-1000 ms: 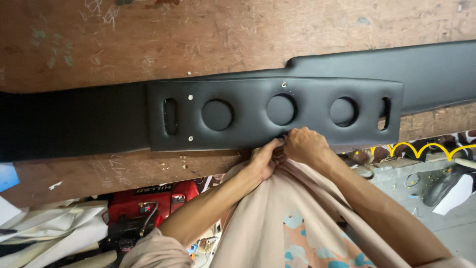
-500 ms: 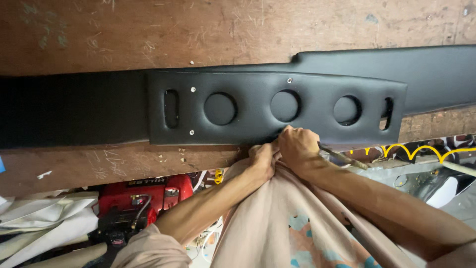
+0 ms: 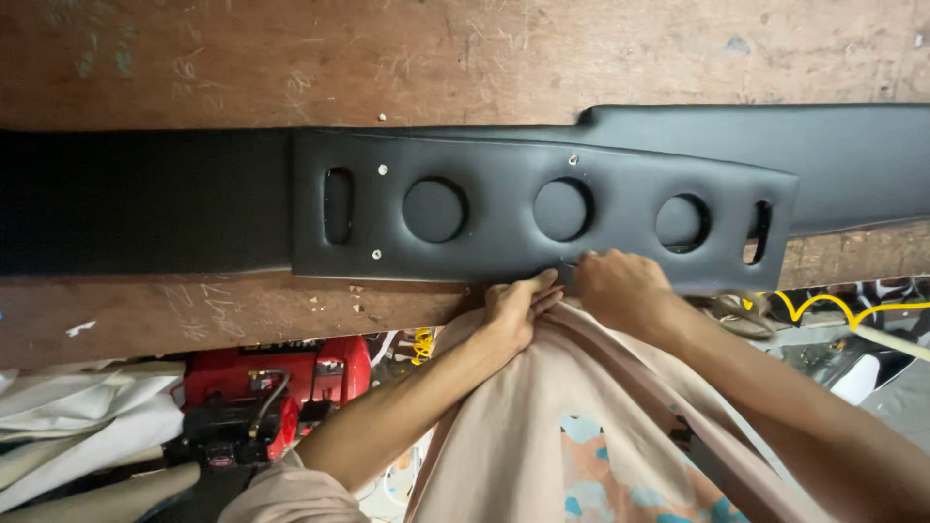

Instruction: The person uses a small blade to trim excess material from the edges and around the circular cutouts of a black plastic car interior panel. The person repeatedly flips the panel to access different sides and continues trimming along the edges.

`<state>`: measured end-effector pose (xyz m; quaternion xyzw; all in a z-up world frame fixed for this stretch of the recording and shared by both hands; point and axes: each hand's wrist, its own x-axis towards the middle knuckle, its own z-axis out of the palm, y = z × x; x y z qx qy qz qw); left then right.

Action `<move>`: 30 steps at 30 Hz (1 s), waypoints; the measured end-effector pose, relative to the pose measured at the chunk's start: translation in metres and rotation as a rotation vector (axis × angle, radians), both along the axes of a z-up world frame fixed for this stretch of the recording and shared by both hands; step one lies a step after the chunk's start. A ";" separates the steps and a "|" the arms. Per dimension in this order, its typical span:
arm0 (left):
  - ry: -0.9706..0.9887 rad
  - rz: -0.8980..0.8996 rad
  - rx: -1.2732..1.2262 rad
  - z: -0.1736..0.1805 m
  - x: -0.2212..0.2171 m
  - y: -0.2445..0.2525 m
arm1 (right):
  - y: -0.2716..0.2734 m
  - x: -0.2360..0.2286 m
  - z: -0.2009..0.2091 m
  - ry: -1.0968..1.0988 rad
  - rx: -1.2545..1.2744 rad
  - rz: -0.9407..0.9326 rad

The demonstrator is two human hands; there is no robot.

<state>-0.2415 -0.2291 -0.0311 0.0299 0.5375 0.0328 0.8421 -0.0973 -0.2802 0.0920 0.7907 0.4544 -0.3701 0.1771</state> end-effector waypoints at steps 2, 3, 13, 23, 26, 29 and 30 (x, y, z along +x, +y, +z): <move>0.005 -0.005 -0.024 0.002 0.002 0.005 | -0.012 0.006 0.006 0.006 0.086 -0.132; -0.010 -0.003 -0.053 0.004 0.003 0.005 | -0.017 0.007 0.007 0.011 0.167 -0.198; -0.137 -0.079 -0.048 -0.002 -0.001 0.011 | -0.027 -0.023 -0.004 0.248 0.561 -0.801; -0.130 -0.166 -0.078 -0.005 -0.007 0.011 | -0.031 -0.030 -0.013 0.134 0.541 -0.878; -0.101 -0.216 -0.102 -0.011 -0.011 0.010 | -0.029 -0.030 -0.019 0.169 0.527 -0.933; -0.132 -0.239 -0.070 -0.018 -0.013 0.009 | -0.024 -0.032 -0.022 0.136 0.520 -0.975; -0.132 -0.238 -0.120 -0.019 -0.012 0.010 | -0.022 -0.035 -0.021 0.121 0.539 -0.976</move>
